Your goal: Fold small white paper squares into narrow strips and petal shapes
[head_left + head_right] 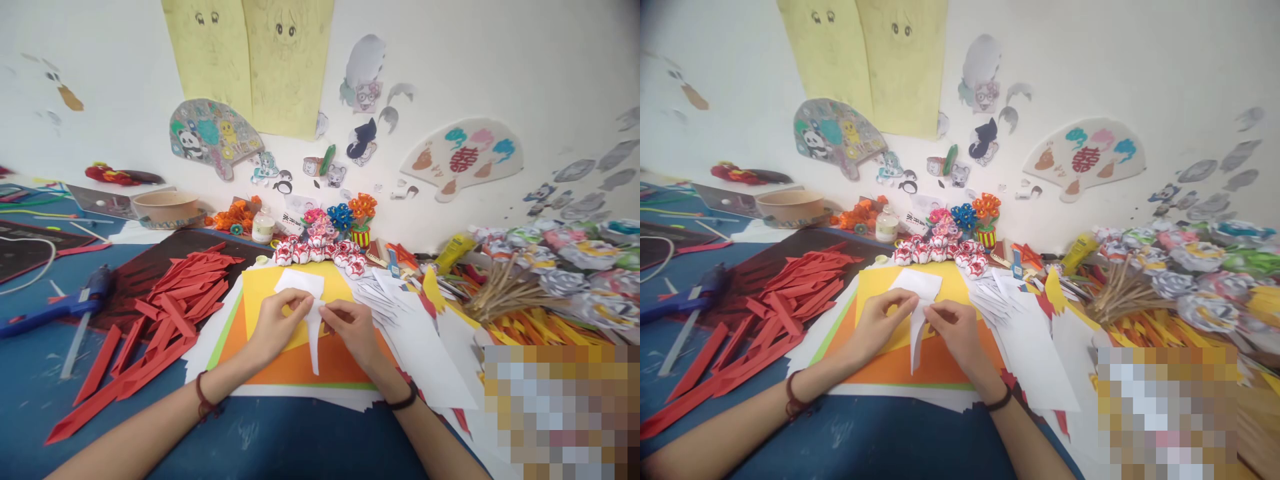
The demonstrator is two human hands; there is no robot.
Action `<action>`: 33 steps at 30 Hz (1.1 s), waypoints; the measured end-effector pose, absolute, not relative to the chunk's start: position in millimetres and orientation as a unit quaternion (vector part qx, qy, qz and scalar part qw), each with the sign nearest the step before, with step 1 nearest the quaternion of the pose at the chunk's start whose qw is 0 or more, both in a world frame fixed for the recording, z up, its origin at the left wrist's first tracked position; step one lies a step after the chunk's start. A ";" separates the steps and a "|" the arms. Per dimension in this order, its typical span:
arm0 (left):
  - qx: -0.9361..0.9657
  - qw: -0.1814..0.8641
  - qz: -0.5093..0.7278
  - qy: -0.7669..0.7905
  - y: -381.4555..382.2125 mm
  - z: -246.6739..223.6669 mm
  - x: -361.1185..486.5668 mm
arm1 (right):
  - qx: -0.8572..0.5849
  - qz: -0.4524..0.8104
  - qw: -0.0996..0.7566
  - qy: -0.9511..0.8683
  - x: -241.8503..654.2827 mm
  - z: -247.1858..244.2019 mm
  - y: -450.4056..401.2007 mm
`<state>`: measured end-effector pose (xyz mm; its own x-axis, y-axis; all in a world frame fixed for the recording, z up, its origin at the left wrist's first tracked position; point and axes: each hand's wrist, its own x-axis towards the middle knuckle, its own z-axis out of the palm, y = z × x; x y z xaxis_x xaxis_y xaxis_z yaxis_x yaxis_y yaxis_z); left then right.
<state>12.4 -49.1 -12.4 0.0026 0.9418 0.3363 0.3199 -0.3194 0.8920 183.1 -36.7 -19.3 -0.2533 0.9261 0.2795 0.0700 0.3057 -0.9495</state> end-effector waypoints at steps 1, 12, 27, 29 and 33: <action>0.637 0.311 0.503 0.495 -49.1 -12.7 12.4 | -0.383 0.447 0.478 -0.652 183.2 -19.3 -36.8; 0.642 0.299 0.505 0.494 -51.8 -12.5 13.8 | -0.391 0.434 0.475 -0.658 183.4 -19.8 -37.1; 0.663 0.302 0.481 0.487 -54.5 -10.1 14.0 | -0.366 0.460 0.427 -0.687 186.3 -14.8 -35.4; 0.661 0.320 0.472 0.488 -53.6 -9.5 14.7 | -0.371 0.442 0.438 -0.690 188.1 -15.0 -35.0; 0.676 0.332 0.449 0.482 -53.2 -8.9 15.0 | -0.367 0.415 0.445 -0.704 192.3 -13.4 -33.9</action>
